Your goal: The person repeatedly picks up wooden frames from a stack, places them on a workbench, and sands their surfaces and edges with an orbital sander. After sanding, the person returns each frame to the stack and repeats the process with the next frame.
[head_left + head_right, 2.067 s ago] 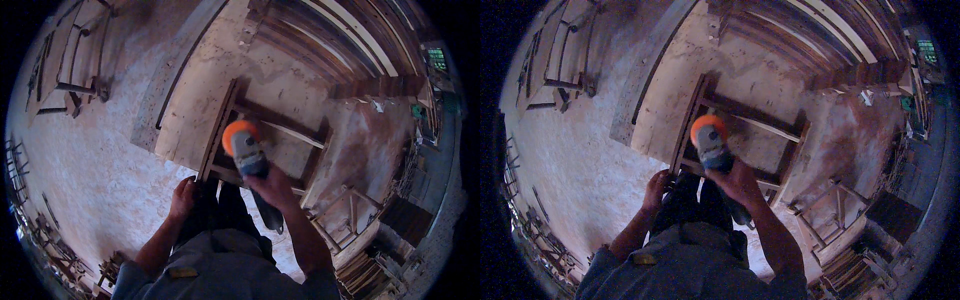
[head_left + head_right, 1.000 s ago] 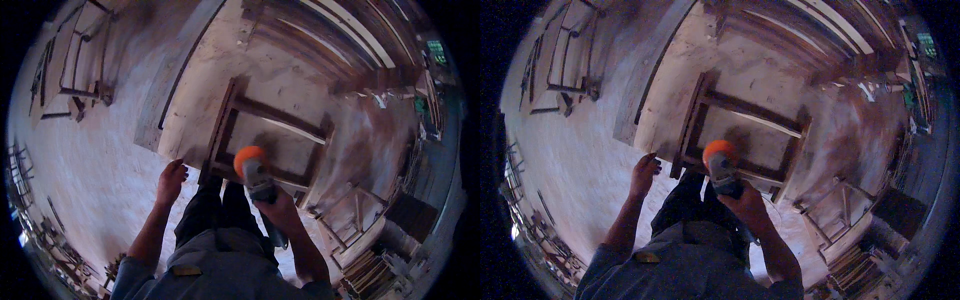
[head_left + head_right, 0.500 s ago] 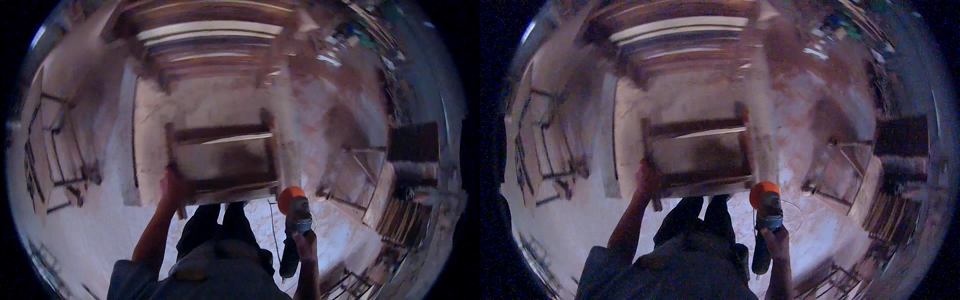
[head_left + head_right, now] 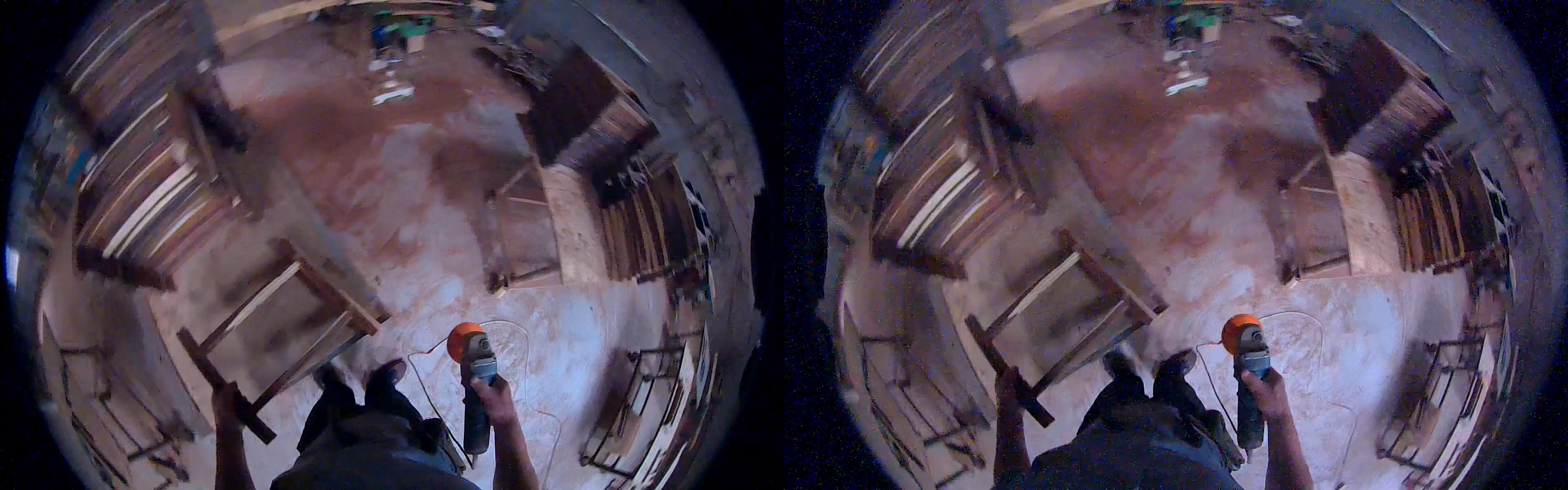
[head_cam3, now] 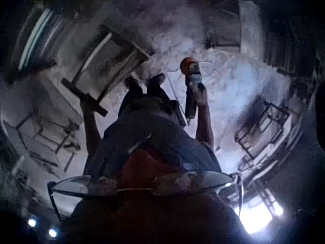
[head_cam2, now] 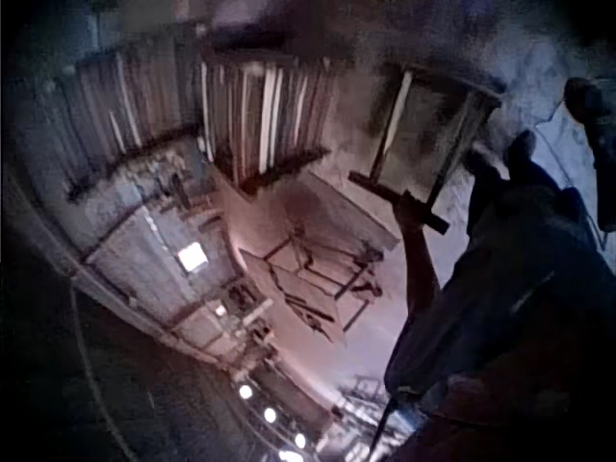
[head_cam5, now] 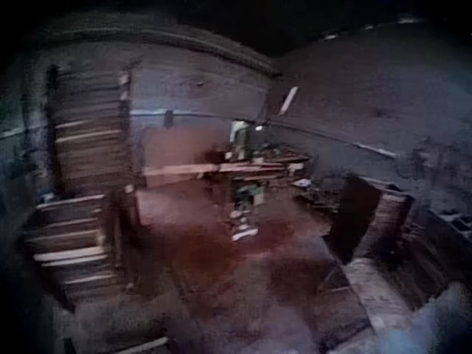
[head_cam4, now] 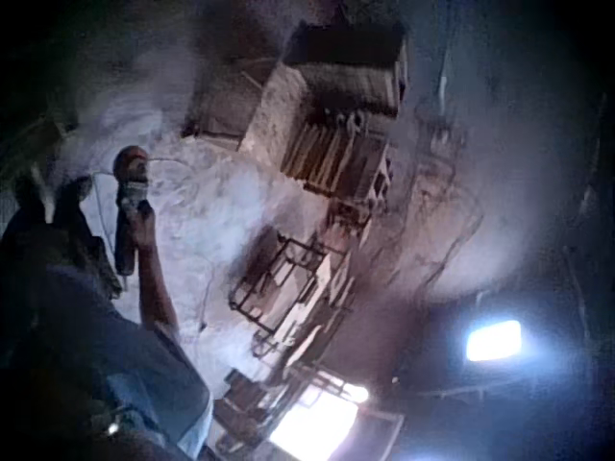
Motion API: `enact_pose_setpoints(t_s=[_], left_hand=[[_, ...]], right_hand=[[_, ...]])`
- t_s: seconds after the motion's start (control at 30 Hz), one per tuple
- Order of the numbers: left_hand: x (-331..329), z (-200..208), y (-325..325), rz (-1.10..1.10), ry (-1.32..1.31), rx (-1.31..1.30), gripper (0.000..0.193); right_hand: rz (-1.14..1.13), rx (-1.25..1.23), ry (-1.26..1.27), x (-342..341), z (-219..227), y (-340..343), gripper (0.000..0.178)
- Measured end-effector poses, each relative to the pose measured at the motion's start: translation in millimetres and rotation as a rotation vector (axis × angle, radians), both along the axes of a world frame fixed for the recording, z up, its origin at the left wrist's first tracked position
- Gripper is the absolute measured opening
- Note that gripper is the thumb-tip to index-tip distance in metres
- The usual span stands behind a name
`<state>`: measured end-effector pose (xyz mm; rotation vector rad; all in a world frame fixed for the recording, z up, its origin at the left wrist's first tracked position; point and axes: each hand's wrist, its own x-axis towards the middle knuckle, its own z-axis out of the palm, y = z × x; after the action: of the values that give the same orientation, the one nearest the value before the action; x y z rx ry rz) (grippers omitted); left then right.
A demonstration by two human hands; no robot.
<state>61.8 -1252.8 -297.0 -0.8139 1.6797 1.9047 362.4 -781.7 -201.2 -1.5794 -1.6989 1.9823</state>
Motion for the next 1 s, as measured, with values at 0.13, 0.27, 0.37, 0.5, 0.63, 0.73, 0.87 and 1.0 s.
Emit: enact_pose_setpoints(t_s=[0.13,0.27,0.37,0.5,0.63,0.73,0.87,1.0], left_hand=[[5,39,92,0.069,-0.013,0.086,0.018],[-21,16,178,0.005,0.100,0.148,0.013],[-29,50,273,-0.157,0.193,0.247,0.013],[-39,113,408,-0.289,0.171,0.313,0.016],[-72,140,534,-0.410,0.319,0.508,0.021],[-89,189,647,-0.501,0.327,0.574,0.025],[-129,234,816,-0.599,0.457,0.683,0.025],[-135,311,976,-0.611,0.414,0.758,0.030]], right_hand=[[-0.076,0.044,-0.016,56,-15,47,0.038],[-0.242,0.020,-0.052,103,-4,75,0.037],[-0.379,0.085,-0.071,140,-2,67,0.040],[-0.482,0.133,-0.156,170,-3,73,0.049],[-0.656,0.132,-0.054,199,-27,69,0.048],[-0.713,0.218,-0.211,217,-44,74,0.051],[-0.848,0.366,-0.225,205,-35,96,0.050],[-0.996,0.230,-0.174,156,19,147,0.047]])
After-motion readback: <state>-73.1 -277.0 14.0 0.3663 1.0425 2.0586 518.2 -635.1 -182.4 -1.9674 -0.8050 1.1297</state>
